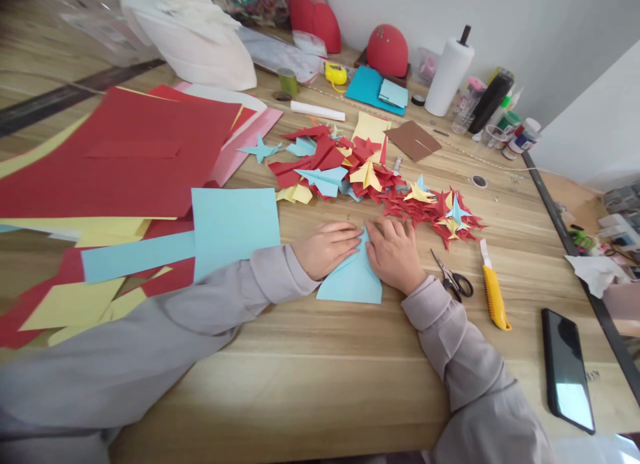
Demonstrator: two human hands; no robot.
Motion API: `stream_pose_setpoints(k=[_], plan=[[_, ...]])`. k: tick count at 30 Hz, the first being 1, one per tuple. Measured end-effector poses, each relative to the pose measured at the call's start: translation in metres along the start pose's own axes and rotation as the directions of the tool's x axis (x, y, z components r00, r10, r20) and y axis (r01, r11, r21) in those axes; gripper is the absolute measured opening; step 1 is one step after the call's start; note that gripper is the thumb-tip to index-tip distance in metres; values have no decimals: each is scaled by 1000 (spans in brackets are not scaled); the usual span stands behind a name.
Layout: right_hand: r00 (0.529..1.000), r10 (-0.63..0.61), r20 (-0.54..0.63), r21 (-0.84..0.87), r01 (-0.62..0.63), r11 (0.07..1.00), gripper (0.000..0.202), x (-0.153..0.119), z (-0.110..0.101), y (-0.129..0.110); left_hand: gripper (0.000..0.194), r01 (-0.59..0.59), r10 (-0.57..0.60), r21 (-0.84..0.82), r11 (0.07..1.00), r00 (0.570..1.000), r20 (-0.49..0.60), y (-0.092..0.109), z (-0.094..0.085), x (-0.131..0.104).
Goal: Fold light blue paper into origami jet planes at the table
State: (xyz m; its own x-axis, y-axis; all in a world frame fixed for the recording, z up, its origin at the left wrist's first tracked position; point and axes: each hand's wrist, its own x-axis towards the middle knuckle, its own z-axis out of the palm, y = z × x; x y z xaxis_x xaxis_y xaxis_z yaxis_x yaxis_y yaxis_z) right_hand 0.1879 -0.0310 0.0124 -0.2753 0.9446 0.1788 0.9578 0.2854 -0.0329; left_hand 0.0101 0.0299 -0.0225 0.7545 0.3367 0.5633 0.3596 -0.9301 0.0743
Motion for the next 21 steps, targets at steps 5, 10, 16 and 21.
stream_pose_setpoints(k=[5, 10, 16, 21], plan=[[1000, -1, 0, -2, 1, 1000, 39, 0, -1, 0, 31, 4, -5, 26, 1000, 1000, 8, 0, 0, 0], [1000, -4, -5, -10, 4, 1000, 38, 0, -2, 0, 31, 1, -1, 13, 1000, 1000, 29, -2, 2, -1], [1000, -1, -11, -7, 0, 1000, 39, -1, 0, 0, 32, -8, 8, 36, 999, 1000, 23, -1, 0, 0], [1000, 1, -23, 6, -1, 1000, 41, 0, 2, 0, 30, 0, -1, 12, 1000, 999, 32, 0, -1, 0]])
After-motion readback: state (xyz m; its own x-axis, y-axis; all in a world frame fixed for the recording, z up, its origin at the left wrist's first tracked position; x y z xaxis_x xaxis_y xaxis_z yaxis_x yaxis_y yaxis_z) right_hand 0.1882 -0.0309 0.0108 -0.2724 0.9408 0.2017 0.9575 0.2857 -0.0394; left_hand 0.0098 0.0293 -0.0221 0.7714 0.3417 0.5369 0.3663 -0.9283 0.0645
